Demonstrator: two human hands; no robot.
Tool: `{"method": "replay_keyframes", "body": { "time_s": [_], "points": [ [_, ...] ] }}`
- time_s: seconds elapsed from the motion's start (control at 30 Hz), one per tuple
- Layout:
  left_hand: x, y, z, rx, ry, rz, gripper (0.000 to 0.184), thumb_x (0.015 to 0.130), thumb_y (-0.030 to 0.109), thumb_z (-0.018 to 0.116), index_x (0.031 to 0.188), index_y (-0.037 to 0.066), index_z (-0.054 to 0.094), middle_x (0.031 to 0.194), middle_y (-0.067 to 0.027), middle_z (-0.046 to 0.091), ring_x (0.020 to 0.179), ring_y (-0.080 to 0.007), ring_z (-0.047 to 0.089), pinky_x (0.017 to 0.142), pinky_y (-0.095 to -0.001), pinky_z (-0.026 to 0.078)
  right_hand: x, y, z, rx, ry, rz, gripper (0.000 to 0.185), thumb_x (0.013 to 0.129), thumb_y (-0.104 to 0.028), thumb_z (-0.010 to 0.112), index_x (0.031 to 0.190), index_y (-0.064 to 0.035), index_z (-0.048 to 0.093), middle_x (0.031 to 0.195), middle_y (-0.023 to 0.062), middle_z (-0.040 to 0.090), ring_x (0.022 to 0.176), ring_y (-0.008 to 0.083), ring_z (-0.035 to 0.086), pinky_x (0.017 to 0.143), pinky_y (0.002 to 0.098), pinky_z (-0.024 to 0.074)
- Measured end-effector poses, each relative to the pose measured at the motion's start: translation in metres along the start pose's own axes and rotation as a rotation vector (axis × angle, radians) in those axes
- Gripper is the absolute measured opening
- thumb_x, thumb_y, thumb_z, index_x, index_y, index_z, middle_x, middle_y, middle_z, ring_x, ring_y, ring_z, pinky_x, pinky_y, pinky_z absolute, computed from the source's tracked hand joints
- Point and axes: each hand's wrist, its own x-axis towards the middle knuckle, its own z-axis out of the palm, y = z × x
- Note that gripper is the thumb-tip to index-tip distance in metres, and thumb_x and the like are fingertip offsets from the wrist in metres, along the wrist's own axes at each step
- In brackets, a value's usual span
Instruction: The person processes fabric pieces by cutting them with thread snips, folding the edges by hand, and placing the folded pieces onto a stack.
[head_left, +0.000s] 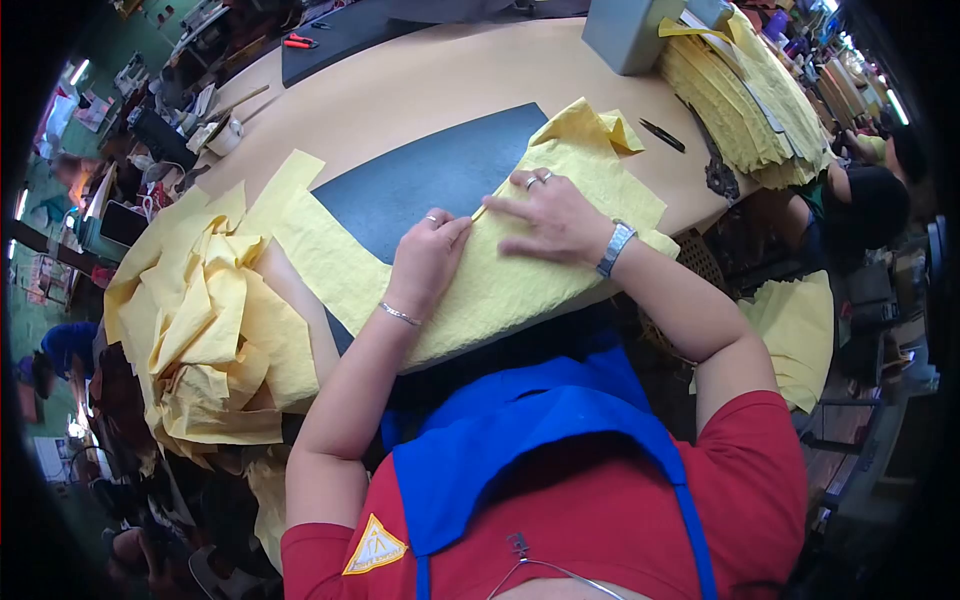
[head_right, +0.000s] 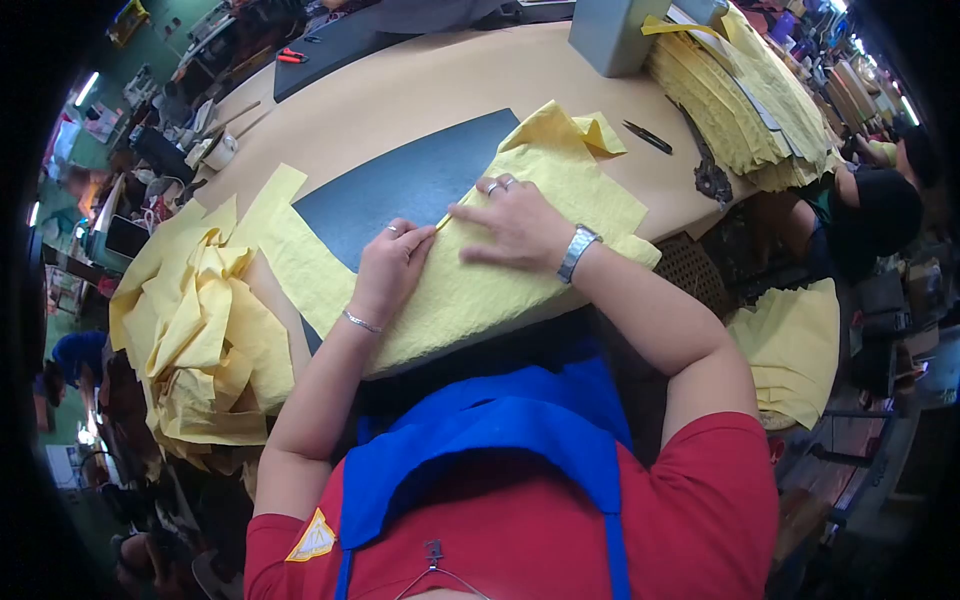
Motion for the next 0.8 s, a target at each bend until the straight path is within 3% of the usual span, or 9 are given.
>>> {"method": "replay_keyframes", "body": {
  "time_s": [0.1,0.13,0.23,0.27,0.4,0.43,0.6,0.7,0.8],
  "points": [
    [0.000,0.000,0.000,0.002,-0.029,-0.001,0.012,0.091,0.015,0.064,0.096,0.008,0.073,0.089,-0.0088,0.065,0.078,-0.0284,0.066,0.071,-0.0381,0.055,-0.004,-0.016,-0.005,-0.085,-0.136,0.075,0.075,0.083,-0.074,0.052,0.140,-0.0241,0.054,0.137,0.0268,0.050,0.130,0.0415,0.046,0.101,0.0608,0.0385],
    [0.000,0.000,0.000,0.007,-0.024,0.008,0.012,0.091,0.015,0.064,0.096,0.008,0.072,0.089,-0.0088,0.065,0.078,-0.0285,0.066,0.071,-0.0381,0.055,-0.005,-0.012,-0.003,-0.082,-0.147,0.121,0.079,0.084,-0.076,0.049,0.142,-0.0233,0.050,0.139,0.0269,0.048,0.134,0.0400,0.043,0.102,0.0652,0.0348],
    [-0.002,0.000,0.002,0.019,-0.010,0.024,0.012,0.092,0.015,0.063,0.096,0.008,0.072,0.090,-0.0087,0.065,0.079,-0.0287,0.066,0.072,-0.0383,0.055,-0.001,0.013,0.000,-0.145,-0.071,0.297,0.078,0.084,-0.076,0.048,0.141,-0.0228,0.051,0.139,0.0257,0.049,0.133,0.0392,0.044,0.101,0.0656,0.0347],
    [-0.001,-0.001,0.003,0.022,-0.009,0.030,0.012,0.092,0.015,0.063,0.096,0.008,0.072,0.090,-0.0087,0.065,0.079,-0.0287,0.066,0.072,-0.0383,0.055,-0.001,0.019,-0.002,-0.255,-0.029,0.284,0.074,0.086,-0.070,0.053,0.138,-0.0177,0.053,0.137,0.0235,0.052,0.127,0.0369,0.051,0.098,0.0583,0.0413],
    [0.001,0.000,-0.002,0.003,-0.011,0.038,0.012,0.090,0.011,0.067,0.098,0.005,0.073,0.087,-0.0099,0.066,0.076,-0.0274,0.066,0.069,-0.0370,0.054,0.010,-0.009,0.008,0.093,0.054,0.027,0.060,0.087,-0.053,0.065,0.127,-0.0082,0.060,0.126,0.0195,0.061,0.114,0.0340,0.060,0.102,0.0433,0.0437],
    [0.000,0.002,-0.006,-0.027,-0.036,-0.003,0.012,0.090,0.011,0.067,0.099,0.004,0.073,0.087,-0.0099,0.065,0.075,-0.0272,0.066,0.069,-0.0366,0.053,0.008,-0.025,0.004,0.267,-0.008,0.010,0.059,0.089,-0.050,0.065,0.128,-0.0067,0.059,0.129,0.0205,0.059,0.118,0.0359,0.057,0.104,0.0449,0.0422],
    [-0.018,0.007,-0.034,-0.132,-0.162,-0.136,0.015,0.090,0.015,0.066,0.101,0.005,0.071,0.090,-0.0107,0.065,0.078,-0.0296,0.066,0.070,-0.0387,0.054,-0.001,-0.031,0.014,0.195,0.028,-0.013,0.063,0.091,-0.051,0.062,0.132,-0.0035,0.055,0.131,0.0218,0.056,0.125,0.0385,0.051,0.107,0.0437,0.0400],
    [-0.030,0.005,-0.042,-0.158,-0.145,-0.146,0.013,0.090,0.012,0.066,0.100,0.005,0.071,0.089,-0.0104,0.065,0.077,-0.0299,0.065,0.070,-0.0386,0.053,0.000,-0.034,0.016,0.151,0.018,-0.010,0.069,0.089,-0.059,0.059,0.137,-0.0098,0.053,0.137,0.0220,0.052,0.129,0.0389,0.048,0.108,0.0522,0.0371],
    [-0.035,0.004,-0.040,-0.106,-0.104,-0.056,0.011,0.089,0.011,0.066,0.098,0.005,0.071,0.088,-0.0100,0.065,0.076,-0.0298,0.065,0.069,-0.0386,0.053,-0.003,-0.056,0.000,-0.002,-0.148,0.025,0.076,0.087,-0.070,0.052,0.139,-0.0150,0.053,0.141,0.0218,0.048,0.134,0.0375,0.044,0.106,0.0670,0.0303]
  ]
}}
